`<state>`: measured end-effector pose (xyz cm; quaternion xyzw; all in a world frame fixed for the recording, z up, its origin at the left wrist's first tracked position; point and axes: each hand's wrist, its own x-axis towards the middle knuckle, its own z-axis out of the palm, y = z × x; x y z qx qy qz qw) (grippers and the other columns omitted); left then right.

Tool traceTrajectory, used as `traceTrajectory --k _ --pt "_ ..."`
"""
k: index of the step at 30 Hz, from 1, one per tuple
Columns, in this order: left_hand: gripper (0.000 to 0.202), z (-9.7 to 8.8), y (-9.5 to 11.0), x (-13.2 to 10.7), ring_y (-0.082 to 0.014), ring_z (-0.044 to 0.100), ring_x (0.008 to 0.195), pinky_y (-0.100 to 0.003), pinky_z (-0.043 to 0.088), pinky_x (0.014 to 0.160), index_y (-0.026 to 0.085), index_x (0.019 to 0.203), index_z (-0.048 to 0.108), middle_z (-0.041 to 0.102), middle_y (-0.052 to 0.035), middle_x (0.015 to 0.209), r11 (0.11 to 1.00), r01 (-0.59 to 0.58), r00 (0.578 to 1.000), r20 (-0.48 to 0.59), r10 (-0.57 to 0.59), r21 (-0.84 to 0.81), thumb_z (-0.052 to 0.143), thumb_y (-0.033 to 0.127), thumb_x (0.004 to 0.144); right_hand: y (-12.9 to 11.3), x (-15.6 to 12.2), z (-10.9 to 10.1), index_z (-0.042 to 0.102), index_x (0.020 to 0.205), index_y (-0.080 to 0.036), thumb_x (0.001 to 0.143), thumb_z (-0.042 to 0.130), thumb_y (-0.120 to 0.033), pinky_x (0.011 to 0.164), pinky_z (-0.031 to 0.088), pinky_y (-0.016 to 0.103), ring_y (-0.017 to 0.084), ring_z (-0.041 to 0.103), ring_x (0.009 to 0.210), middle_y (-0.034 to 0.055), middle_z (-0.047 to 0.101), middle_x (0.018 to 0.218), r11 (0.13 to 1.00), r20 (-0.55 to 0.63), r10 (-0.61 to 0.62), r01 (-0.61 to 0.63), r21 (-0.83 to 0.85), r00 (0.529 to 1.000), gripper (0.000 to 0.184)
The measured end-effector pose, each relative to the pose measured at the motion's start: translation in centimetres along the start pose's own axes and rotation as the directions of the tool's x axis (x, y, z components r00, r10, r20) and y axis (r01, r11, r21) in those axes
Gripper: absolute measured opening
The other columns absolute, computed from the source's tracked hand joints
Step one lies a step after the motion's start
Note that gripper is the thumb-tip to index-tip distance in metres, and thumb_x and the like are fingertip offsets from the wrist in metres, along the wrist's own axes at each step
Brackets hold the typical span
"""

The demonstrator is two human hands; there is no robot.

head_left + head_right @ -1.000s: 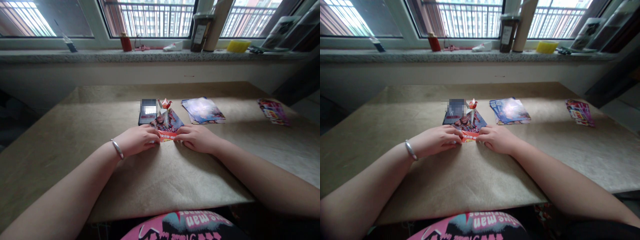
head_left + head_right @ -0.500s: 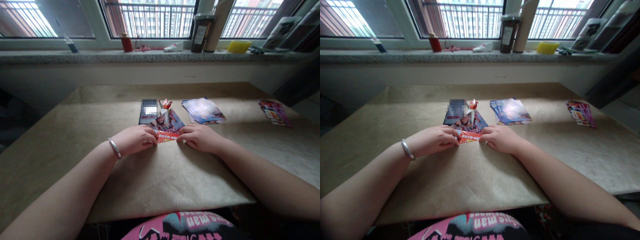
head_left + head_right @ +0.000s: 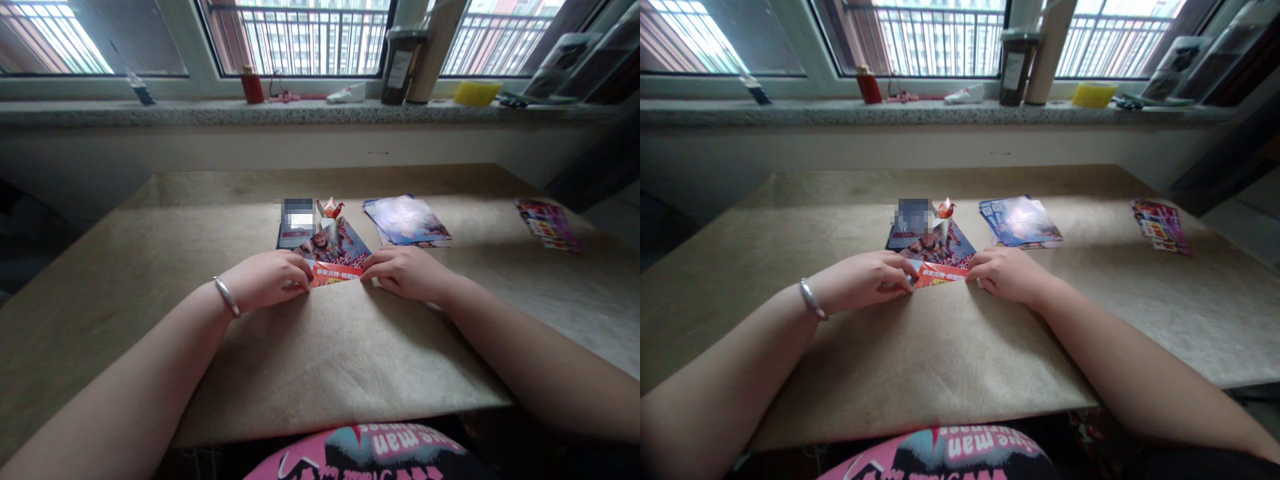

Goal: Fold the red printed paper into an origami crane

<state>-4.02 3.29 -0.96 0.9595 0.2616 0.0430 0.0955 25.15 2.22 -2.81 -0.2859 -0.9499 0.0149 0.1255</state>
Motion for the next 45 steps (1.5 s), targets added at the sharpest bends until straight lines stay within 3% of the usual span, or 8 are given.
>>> traceTrajectory --k 10,13,17,30,33,38,42,45 --pt "0.022 0.0 0.8 0.5 -0.0150 0.055 0.081 -0.027 0.045 0.077 0.017 0.076 0.065 0.063 -0.0053 0.086 0.998 0.031 0.998 -0.058 -0.028 0.051 0.046 0.022 0.085 1.1 -0.9 -1.2 0.068 0.072 -0.022 0.075 0.043 -0.011 0.061 0.040 0.025 0.013 0.060 0.070 0.0005 0.068 0.083 0.995 0.023 0.090 -0.089 -0.036 0.996 0.028" --pt "0.022 0.7 0.8 0.6 -0.0167 0.053 0.082 -0.029 0.045 0.073 0.019 0.094 0.065 0.061 -0.0060 0.089 0.994 0.027 0.991 -0.135 -0.012 0.108 0.046 0.030 0.087 1.4 -1.0 -1.3 0.067 0.071 -0.022 0.074 0.043 -0.011 0.060 0.038 0.025 0.012 0.059 0.067 0.0002 0.067 0.080 0.994 0.027 0.108 -0.107 -0.037 0.994 0.027" --pt "0.025 1.2 0.9 0.5 -0.0180 0.052 0.087 -0.031 0.046 0.075 0.023 0.104 0.063 0.059 -0.0067 0.096 0.985 0.003 0.991 -0.135 0.021 0.175 0.044 0.030 0.090 1.5 -1.0 -1.4 0.066 0.070 -0.022 0.075 0.043 -0.012 0.059 0.036 0.025 0.012 0.057 0.064 -0.0001 0.066 0.078 0.992 0.036 0.119 -0.117 -0.045 0.992 0.026" --pt "0.016 1.0 1.7 0.8 -0.0163 0.053 0.086 -0.028 0.047 0.076 0.017 0.079 0.060 0.060 -0.0046 0.091 0.995 -0.009 0.991 -0.135 0.022 0.099 0.048 0.008 0.075 0.9 -0.8 -1.7 0.063 0.064 -0.020 0.074 0.044 -0.013 0.054 0.030 0.025 0.012 0.055 0.064 -0.0002 0.065 0.077 0.971 0.044 0.202 -0.194 -0.138 0.978 0.022" --pt "0.016 0.8 1.9 0.9 -0.0179 0.054 0.094 -0.032 0.047 0.084 0.017 0.079 0.059 0.063 -0.0049 0.098 0.995 -0.038 0.986 -0.156 0.052 0.092 0.046 0.007 0.076 0.9 -0.8 -1.6 0.063 0.064 -0.020 0.075 0.045 -0.013 0.054 0.030 0.025 0.012 0.055 0.065 0.0004 0.065 0.078 0.964 0.021 0.218 -0.212 -0.158 0.976 0.022" --pt "0.023 0.9 2.6 1.1 -0.0190 0.056 0.098 -0.036 0.045 0.091 0.017 0.106 0.059 0.063 -0.0064 0.106 0.997 -0.002 0.985 -0.173 0.016 0.077 0.045 0.023 0.087 0.5 -0.7 -1.5 0.065 0.071 -0.021 0.079 0.044 -0.014 0.057 0.033 0.024 0.013 0.055 0.070 0.0019 0.064 0.080 0.964 -0.133 0.223 -0.239 -0.117 0.966 0.023" --pt "0.041 1.1 3.2 1.1 -0.0240 0.048 0.112 -0.042 0.040 0.098 0.021 0.123 0.052 0.055 -0.0059 0.126 0.995 -0.002 0.991 -0.130 0.015 0.097 0.050 0.039 0.087 0.0 -0.3 -1.5 0.066 0.077 -0.021 0.079 0.045 -0.014 0.064 0.039 0.026 0.015 0.056 0.075 0.0035 0.065 0.085 0.976 -0.199 0.187 -0.205 -0.072 0.962 0.022" --pt "0.038 1.0 3.4 1.1 -0.0235 0.046 0.114 -0.043 0.039 0.100 0.022 0.125 0.051 0.053 -0.0047 0.129 0.998 -0.027 0.994 -0.106 0.033 0.058 0.046 0.032 0.089 -0.1 0.1 -1.3 0.067 0.087 -0.022 0.079 0.046 -0.014 0.076 0.042 0.031 0.018 0.054 0.084 0.0043 0.065 0.096 0.984 -0.209 0.157 -0.170 -0.046 0.965 0.024"
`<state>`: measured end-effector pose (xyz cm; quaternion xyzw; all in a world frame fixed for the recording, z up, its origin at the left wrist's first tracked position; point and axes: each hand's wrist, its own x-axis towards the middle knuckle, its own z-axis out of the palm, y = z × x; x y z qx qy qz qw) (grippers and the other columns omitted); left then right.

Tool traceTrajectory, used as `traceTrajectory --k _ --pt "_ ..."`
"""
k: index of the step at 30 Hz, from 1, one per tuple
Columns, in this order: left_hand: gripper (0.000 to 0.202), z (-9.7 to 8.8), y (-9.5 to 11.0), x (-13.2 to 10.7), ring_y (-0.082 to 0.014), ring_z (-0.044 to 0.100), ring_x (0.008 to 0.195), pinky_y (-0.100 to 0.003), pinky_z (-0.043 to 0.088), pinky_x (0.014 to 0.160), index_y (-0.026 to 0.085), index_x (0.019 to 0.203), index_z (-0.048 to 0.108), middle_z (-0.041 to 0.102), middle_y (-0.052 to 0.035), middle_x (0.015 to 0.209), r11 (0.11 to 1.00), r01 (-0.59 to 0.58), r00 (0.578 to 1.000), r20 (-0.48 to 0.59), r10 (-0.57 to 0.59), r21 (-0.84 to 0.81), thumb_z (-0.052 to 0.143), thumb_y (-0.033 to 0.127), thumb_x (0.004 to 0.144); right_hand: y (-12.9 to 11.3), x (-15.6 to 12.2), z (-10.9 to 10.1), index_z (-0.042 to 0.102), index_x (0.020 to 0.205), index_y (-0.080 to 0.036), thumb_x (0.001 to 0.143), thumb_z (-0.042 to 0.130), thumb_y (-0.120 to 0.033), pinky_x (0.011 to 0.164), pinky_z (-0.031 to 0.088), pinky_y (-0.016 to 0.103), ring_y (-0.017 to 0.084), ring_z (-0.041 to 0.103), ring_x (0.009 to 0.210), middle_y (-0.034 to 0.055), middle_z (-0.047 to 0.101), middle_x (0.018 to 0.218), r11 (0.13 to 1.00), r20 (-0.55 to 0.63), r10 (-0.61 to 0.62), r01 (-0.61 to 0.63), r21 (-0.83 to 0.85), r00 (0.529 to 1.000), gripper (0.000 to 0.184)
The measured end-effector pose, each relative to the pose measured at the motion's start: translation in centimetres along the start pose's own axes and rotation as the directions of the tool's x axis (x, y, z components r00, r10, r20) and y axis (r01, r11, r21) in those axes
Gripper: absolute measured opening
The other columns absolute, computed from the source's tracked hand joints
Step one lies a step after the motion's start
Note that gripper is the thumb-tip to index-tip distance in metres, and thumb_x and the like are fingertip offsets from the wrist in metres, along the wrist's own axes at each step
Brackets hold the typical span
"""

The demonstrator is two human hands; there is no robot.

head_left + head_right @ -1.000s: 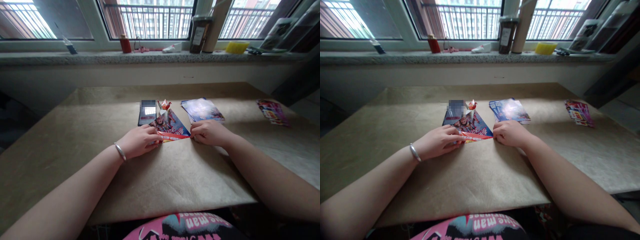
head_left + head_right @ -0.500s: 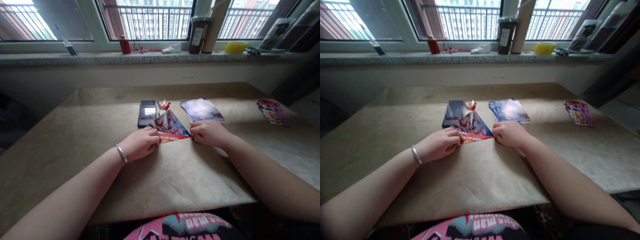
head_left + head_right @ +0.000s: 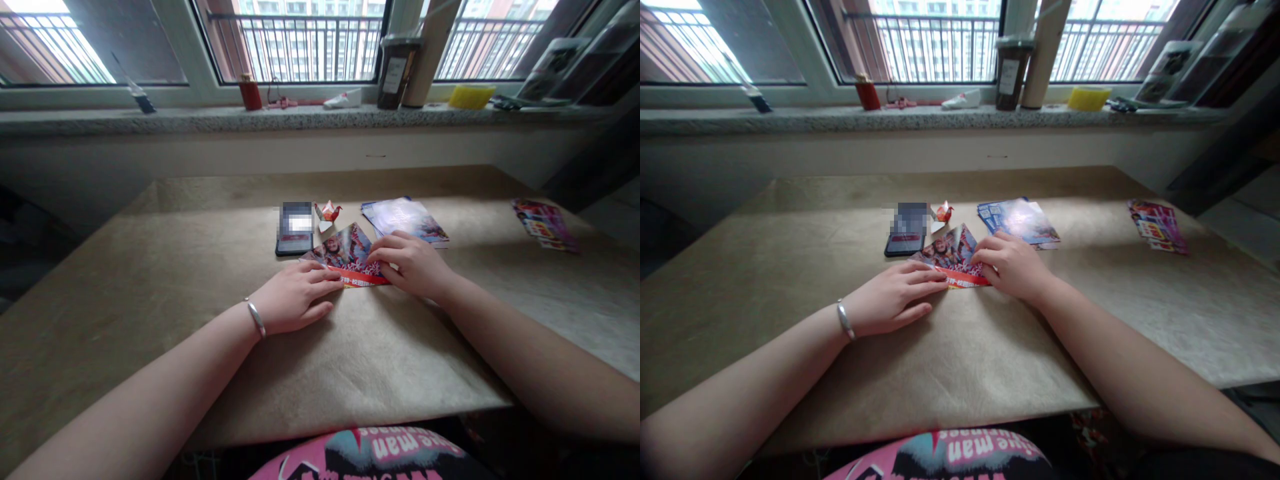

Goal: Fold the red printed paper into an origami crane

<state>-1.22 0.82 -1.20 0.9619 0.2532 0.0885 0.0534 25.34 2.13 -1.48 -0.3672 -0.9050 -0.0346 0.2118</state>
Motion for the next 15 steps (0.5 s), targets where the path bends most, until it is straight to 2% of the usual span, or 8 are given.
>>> traceTrajectory --k 3,5,8,10,15 --pt "0.040 -0.17 -0.08 0.09 -0.0213 0.044 0.118 -0.041 0.037 0.103 0.022 0.123 0.053 0.053 -0.0026 0.129 0.995 -0.050 0.998 0.020 0.052 -0.082 0.042 0.016 0.085 -0.11 0.22 0.29 0.066 0.091 -0.024 0.079 0.048 -0.013 0.088 0.041 0.038 0.021 0.052 0.097 0.0038 0.064 0.105 1.000 -0.025 -0.009 0.010 0.019 1.000 0.025" --pt "0.043 -0.26 -0.17 0.13 -0.0211 0.042 0.121 -0.040 0.037 0.104 0.020 0.121 0.054 0.054 -0.0027 0.129 0.990 -0.070 0.997 0.026 0.073 -0.122 0.044 0.011 0.080 -0.17 0.28 0.43 0.066 0.092 -0.025 0.078 0.049 -0.013 0.095 0.038 0.043 0.024 0.048 0.108 0.0041 0.061 0.111 1.000 -0.072 0.017 -0.016 0.018 0.997 0.025" --pt "0.044 -0.34 -0.22 0.15 -0.0228 0.040 0.123 -0.041 0.037 0.104 0.018 0.115 0.058 0.055 -0.0027 0.127 0.984 -0.087 0.995 0.042 0.095 -0.154 0.047 0.009 0.074 -0.24 0.26 0.49 0.064 0.097 -0.026 0.078 0.051 -0.014 0.098 0.035 0.048 0.026 0.043 0.118 0.0050 0.055 0.124 0.997 -0.120 0.077 -0.075 0.020 0.990 0.026" --pt "0.043 -0.35 -0.19 0.16 -0.0233 0.040 0.124 -0.041 0.038 0.104 0.018 0.113 0.059 0.057 -0.0021 0.125 0.980 -0.107 0.992 0.050 0.117 -0.170 0.047 0.008 0.072 -0.28 0.23 0.52 0.061 0.105 -0.026 0.079 0.051 -0.015 0.099 0.035 0.049 0.026 0.042 0.120 0.0055 0.052 0.129 0.994 -0.108 0.104 -0.101 0.031 0.989 0.030" --pt "0.040 -0.17 -0.18 0.29 -0.0223 0.041 0.124 -0.044 0.034 0.105 0.022 0.120 0.055 0.056 -0.0027 0.126 0.972 -0.165 0.985 0.024 0.171 -0.165 0.048 0.015 0.081 -0.17 0.23 0.94 0.055 0.115 -0.023 0.080 0.051 -0.018 0.102 0.034 0.048 0.026 0.039 0.124 0.0064 0.051 0.132 0.992 -0.031 0.125 -0.124 0.036 0.992 0.036"
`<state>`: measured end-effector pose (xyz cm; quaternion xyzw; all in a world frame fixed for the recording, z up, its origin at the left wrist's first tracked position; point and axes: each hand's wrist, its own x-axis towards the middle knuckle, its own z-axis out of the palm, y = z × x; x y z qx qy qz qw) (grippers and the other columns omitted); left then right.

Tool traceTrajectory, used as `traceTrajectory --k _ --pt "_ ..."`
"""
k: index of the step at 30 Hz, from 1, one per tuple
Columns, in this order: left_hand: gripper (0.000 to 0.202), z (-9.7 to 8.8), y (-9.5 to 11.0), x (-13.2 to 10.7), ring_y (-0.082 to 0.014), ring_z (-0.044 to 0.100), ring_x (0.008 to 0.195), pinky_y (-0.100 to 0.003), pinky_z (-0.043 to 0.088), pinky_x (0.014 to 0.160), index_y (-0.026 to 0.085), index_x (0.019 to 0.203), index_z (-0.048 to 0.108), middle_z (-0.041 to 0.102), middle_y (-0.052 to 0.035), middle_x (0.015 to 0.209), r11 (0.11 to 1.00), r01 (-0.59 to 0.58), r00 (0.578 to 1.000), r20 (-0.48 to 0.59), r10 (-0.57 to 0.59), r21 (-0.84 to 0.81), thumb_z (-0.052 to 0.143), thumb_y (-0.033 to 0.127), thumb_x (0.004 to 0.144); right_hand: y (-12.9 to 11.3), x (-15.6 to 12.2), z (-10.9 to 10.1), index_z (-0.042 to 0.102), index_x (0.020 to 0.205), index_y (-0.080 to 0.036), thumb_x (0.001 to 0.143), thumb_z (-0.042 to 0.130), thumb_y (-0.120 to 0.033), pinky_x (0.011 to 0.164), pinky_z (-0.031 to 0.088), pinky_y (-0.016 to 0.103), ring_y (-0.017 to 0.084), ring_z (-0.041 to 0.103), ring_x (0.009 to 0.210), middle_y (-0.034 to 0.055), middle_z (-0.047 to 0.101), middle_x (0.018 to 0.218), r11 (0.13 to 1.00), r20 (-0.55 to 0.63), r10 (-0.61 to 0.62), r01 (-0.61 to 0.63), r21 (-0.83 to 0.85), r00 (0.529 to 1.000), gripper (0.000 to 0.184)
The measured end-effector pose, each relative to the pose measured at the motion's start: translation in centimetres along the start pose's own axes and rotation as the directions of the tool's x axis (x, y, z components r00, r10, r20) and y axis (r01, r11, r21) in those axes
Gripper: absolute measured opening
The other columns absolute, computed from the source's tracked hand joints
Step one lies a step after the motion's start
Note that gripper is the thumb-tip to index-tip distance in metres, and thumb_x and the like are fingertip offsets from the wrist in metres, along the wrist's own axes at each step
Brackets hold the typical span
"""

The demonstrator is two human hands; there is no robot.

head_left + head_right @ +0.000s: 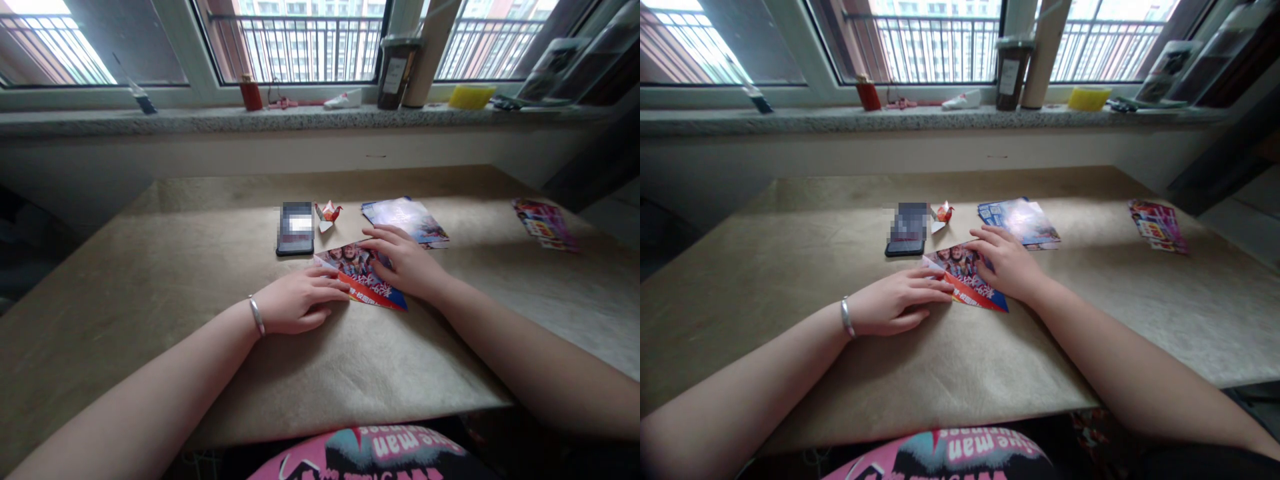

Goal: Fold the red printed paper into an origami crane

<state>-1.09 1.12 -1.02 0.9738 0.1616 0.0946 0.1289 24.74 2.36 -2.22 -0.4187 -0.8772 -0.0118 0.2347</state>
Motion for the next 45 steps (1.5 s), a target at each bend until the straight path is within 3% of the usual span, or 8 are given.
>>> traceTrajectory --k 5,10,20,24,29,33,39,45 --pt "0.032 0.2 -0.3 -0.1 -0.0217 0.044 0.121 -0.046 0.032 0.105 0.024 0.116 0.057 0.057 -0.0018 0.125 0.995 0.016 0.999 -0.040 -0.012 0.100 0.044 0.021 0.088 0.6 0.0 0.4 0.056 0.102 -0.019 0.078 0.053 -0.020 0.100 0.036 0.045 0.026 0.042 0.120 0.0089 0.061 0.112 0.999 0.035 0.044 -0.045 0.014 0.998 0.025" --pt "0.029 0.1 -0.5 -0.3 -0.0219 0.048 0.116 -0.047 0.031 0.102 0.027 0.111 0.060 0.059 0.0008 0.123 0.969 0.087 0.992 -0.106 -0.064 0.230 0.043 0.022 0.089 1.1 0.0 0.1 0.057 0.088 -0.019 0.079 0.053 -0.025 0.081 0.044 0.037 0.023 0.054 0.090 0.0080 0.060 0.088 0.990 0.059 0.143 -0.144 0.002 0.988 0.011" --pt "0.025 0.2 -0.8 -0.5 -0.0221 0.055 0.106 -0.041 0.039 0.088 0.026 0.105 0.063 0.061 -0.0014 0.119 0.893 0.282 0.949 -0.238 -0.206 0.351 0.045 0.022 0.088 0.6 -0.2 0.1 0.060 0.092 -0.021 0.082 0.047 -0.026 0.049 0.035 0.023 0.012 0.048 0.052 -0.0011 0.059 0.064 0.879 0.241 0.340 -0.398 0.261 0.909 0.017" --pt "0.028 0.3 -0.6 -0.3 -0.0221 0.055 0.105 -0.041 0.042 0.087 0.024 0.112 0.059 0.060 -0.0037 0.120 0.896 0.292 0.944 -0.249 -0.216 0.334 0.044 0.026 0.089 0.6 0.0 0.3 0.059 0.087 -0.019 0.081 0.042 -0.021 0.055 0.038 0.024 0.013 0.051 0.058 0.0010 0.062 0.071 0.836 0.142 0.410 -0.433 0.336 0.901 0.017" --pt "0.031 0.2 -0.2 0.0 -0.0202 0.052 0.110 -0.039 0.043 0.092 0.022 0.119 0.054 0.058 -0.0056 0.122 0.949 0.159 0.974 -0.201 -0.106 0.271 0.045 0.028 0.090 0.4 0.2 0.2 0.052 0.086 -0.019 0.080 0.041 -0.020 0.056 0.038 0.025 0.014 0.052 0.059 0.0005 0.059 0.067 0.814 0.025 0.488 -0.465 0.349 0.873 0.013" --pt "0.030 0.2 0.0 0.0 -0.0207 0.052 0.110 -0.039 0.045 0.093 0.022 0.116 0.057 0.058 -0.0056 0.122 0.963 0.121 0.986 -0.140 -0.089 0.240 0.045 0.032 0.090 0.1 0.1 -0.2 0.057 0.085 -0.019 0.080 0.044 -0.023 0.053 0.037 0.024 0.013 0.051 0.057 0.0003 0.060 0.066 0.851 0.147 0.418 -0.443 0.282 0.896 0.014" --pt "0.026 -0.4 0.5 0.0 -0.0210 0.058 0.099 -0.037 0.050 0.087 0.018 0.099 0.065 0.065 -0.0060 0.108 0.943 0.201 0.975 -0.150 -0.166 0.266 0.047 0.033 0.089 -0.7 -0.2 -0.9 0.061 0.082 -0.021 0.080 0.051 -0.029 0.050 0.033 0.022 0.011 0.051 0.054 -0.0002 0.062 0.066 0.936 0.320 0.243 -0.308 0.168 0.916 0.013" --pt "0.029 -0.6 1.0 0.1 -0.0223 0.059 0.098 -0.039 0.049 0.087 0.017 0.100 0.064 0.064 -0.0090 0.109 0.933 0.247 0.966 -0.146 -0.215 0.262 0.057 0.040 0.083 -1.3 -0.1 -1.4 0.065 0.088 -0.022 0.081 0.054 -0.032 0.063 0.040 0.025 0.015 0.056 0.072 0.0033 0.064 0.082 0.982 0.264 0.110 -0.146 0.120 0.958 0.017"
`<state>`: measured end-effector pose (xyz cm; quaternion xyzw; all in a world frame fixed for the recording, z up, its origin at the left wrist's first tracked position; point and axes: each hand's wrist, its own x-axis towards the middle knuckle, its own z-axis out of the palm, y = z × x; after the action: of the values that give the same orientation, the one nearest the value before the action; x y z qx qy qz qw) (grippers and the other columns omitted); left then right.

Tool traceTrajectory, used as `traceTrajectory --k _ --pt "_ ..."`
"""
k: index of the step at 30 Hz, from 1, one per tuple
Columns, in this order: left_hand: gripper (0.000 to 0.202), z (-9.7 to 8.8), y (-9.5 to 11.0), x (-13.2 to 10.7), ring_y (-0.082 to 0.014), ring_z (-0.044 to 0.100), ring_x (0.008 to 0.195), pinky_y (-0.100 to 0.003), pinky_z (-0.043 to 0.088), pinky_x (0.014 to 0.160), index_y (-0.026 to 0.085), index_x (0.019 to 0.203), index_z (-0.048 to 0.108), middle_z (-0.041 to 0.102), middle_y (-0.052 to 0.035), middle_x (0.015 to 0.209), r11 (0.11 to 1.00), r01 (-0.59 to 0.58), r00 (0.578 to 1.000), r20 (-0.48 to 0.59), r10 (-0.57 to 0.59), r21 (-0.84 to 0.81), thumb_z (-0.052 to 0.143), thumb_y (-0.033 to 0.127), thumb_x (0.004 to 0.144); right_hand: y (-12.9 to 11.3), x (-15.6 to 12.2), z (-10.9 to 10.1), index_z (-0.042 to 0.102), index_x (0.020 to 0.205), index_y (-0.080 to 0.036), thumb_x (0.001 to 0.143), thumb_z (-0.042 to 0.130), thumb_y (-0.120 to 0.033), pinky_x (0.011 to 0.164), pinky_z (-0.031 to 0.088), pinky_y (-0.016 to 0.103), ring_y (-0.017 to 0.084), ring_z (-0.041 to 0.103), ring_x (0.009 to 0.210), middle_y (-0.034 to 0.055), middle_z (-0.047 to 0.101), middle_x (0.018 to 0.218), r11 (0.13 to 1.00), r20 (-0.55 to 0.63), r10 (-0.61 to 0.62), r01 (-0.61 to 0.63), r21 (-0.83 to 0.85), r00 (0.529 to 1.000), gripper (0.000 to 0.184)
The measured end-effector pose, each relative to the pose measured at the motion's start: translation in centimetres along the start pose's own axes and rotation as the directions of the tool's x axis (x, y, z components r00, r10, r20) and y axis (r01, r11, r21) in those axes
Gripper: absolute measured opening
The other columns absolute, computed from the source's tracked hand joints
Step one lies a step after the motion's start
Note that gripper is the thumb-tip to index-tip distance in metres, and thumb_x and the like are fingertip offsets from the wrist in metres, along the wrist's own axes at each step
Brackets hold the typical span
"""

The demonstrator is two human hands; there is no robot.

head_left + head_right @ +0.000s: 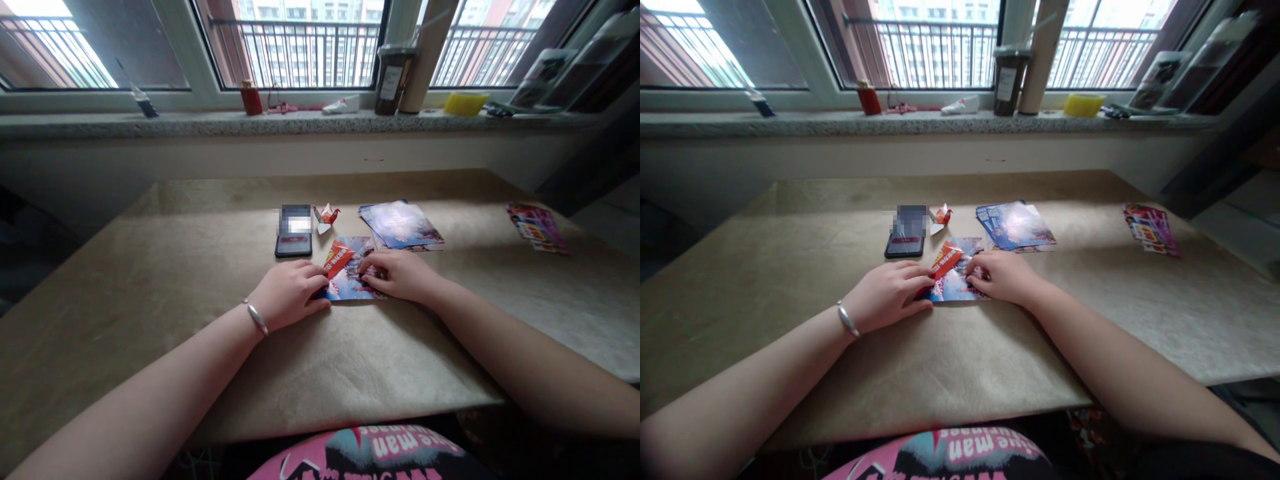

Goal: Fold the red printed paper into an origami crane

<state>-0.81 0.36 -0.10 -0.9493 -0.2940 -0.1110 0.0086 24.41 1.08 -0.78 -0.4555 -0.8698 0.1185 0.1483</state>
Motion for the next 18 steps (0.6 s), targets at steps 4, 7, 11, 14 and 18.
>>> traceTrajectory --k 4,7,11,14,18 --pt "0.026 0.23 0.00 0.15 -0.0215 0.059 0.096 -0.039 0.049 0.086 0.017 0.101 0.063 0.065 -0.0081 0.107 1.000 -0.007 1.000 -0.013 0.007 -0.001 0.054 0.035 0.085 0.14 0.08 -0.33 0.066 0.089 -0.021 0.082 0.055 -0.036 0.082 0.042 0.033 0.019 0.054 0.090 0.0070 0.061 0.095 0.982 -0.034 -0.188 0.187 -0.037 0.981 0.020" --pt "0.025 0.39 -0.08 0.26 -0.0211 0.058 0.096 -0.038 0.049 0.085 0.018 0.103 0.063 0.065 -0.0066 0.107 1.000 -0.011 1.000 -0.025 0.011 -0.004 0.052 0.033 0.086 0.38 0.13 -0.50 0.066 0.094 -0.021 0.084 0.054 -0.037 0.095 0.037 0.038 0.021 0.050 0.102 0.0068 0.061 0.106 0.958 -0.010 -0.286 0.286 -0.030 0.958 0.023" --pt "0.025 0.52 -0.24 0.38 -0.0208 0.058 0.094 -0.038 0.049 0.083 0.019 0.104 0.063 0.064 -0.0057 0.107 1.000 -0.013 0.999 -0.038 0.013 0.006 0.052 0.034 0.086 0.57 0.16 -0.58 0.061 0.111 -0.021 0.086 0.050 -0.040 0.100 0.034 0.041 0.023 0.045 0.112 0.0083 0.056 0.119 0.951 0.088 -0.309 0.309 0.014 0.947 0.033" --pt "0.026 0.65 -0.36 0.40 -0.0199 0.058 0.092 -0.037 0.049 0.081 0.020 0.105 0.063 0.064 -0.0066 0.106 1.000 -0.012 0.999 -0.047 0.013 0.017 0.051 0.035 0.087 0.62 0.11 -0.56 0.058 0.117 -0.021 0.083 0.053 -0.046 0.100 0.034 0.044 0.025 0.044 0.115 0.0097 0.053 0.124 0.956 0.113 -0.292 0.292 0.013 0.950 0.042" --pt "0.028 0.82 -0.39 0.27 -0.0194 0.058 0.090 -0.036 0.048 0.078 0.021 0.105 0.064 0.063 -0.0076 0.103 1.000 -0.008 0.998 -0.060 0.009 0.023 0.048 0.037 0.088 0.57 -0.01 -0.51 0.055 0.123 -0.022 0.075 0.061 -0.052 0.101 0.032 0.046 0.028 0.041 0.116 0.0100 0.051 0.126 0.954 0.125 -0.294 0.299 -0.022 0.947 0.057"
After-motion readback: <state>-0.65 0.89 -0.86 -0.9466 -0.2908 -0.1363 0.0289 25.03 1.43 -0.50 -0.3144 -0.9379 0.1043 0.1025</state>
